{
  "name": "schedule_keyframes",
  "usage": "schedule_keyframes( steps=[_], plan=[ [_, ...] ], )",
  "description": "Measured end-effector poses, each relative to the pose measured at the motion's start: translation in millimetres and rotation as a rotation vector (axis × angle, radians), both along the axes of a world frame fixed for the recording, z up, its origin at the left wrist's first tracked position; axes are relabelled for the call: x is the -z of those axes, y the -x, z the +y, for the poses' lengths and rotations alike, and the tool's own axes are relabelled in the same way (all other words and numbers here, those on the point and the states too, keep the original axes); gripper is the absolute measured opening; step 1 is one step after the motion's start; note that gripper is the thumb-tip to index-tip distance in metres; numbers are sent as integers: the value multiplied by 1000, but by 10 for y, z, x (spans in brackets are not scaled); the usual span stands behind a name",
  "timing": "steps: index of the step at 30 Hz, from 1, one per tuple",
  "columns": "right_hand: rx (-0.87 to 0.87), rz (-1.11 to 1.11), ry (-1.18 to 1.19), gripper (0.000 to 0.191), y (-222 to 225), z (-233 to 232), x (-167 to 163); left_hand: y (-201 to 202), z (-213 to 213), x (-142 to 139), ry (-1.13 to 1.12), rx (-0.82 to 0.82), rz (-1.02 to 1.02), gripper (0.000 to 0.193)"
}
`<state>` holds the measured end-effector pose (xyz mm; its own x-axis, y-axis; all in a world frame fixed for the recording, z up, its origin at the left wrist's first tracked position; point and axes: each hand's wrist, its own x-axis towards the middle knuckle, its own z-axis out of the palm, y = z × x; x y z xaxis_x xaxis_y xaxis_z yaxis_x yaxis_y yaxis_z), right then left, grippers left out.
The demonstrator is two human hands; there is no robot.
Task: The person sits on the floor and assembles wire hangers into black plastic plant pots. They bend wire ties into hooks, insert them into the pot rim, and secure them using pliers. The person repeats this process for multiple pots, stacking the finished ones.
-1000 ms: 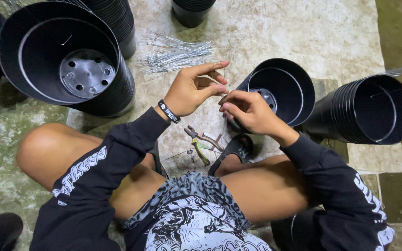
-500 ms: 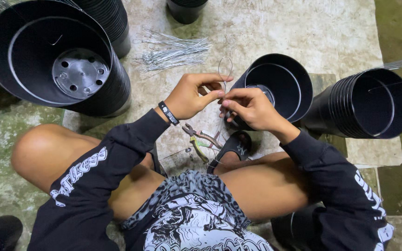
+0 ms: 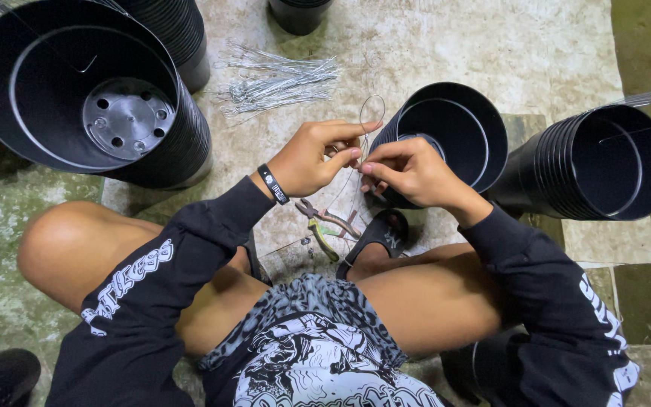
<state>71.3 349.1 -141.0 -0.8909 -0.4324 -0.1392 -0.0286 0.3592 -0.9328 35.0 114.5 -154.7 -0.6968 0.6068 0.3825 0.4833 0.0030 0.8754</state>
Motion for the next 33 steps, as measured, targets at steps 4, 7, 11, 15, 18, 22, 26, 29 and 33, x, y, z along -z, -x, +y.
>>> schedule_keyframes(
  steps=[4, 7, 11, 15, 18, 22, 26, 29, 33],
  plan=[
    [-4, 18, -8, 17, -6, 22, -49, 13, -6, 4, 1, 23, 12, 47],
    [-18, 9, 1, 17, 5, 33, -93, 33, -31, 6, 59, -1, 71, 46],
    [9, 30, -62, 17, 4, 51, -137, -4, 20, 57, -32, -14, -88, 40],
    [16, 34, 30, 17, -15, 16, -87, -46, 109, 147, -120, -52, -129, 26],
    [20, 42, 52, 17, -10, -6, -45, -34, 119, 190, -84, -87, -161, 23],
    [20, 46, 17, 16, 1, -1, -22, -4, 119, 198, -45, -131, -97, 21],
    [3, 48, 12, 16, -2, 23, -8, 29, 94, 167, 26, -145, -33, 20],
    [6, 51, -5, 17, 4, 26, 17, 35, 79, 147, 45, -148, 20, 20],
    [4, -17, 77, 17, 17, 7, 39, 26, 87, 142, 65, -194, 86, 20]
  ],
)
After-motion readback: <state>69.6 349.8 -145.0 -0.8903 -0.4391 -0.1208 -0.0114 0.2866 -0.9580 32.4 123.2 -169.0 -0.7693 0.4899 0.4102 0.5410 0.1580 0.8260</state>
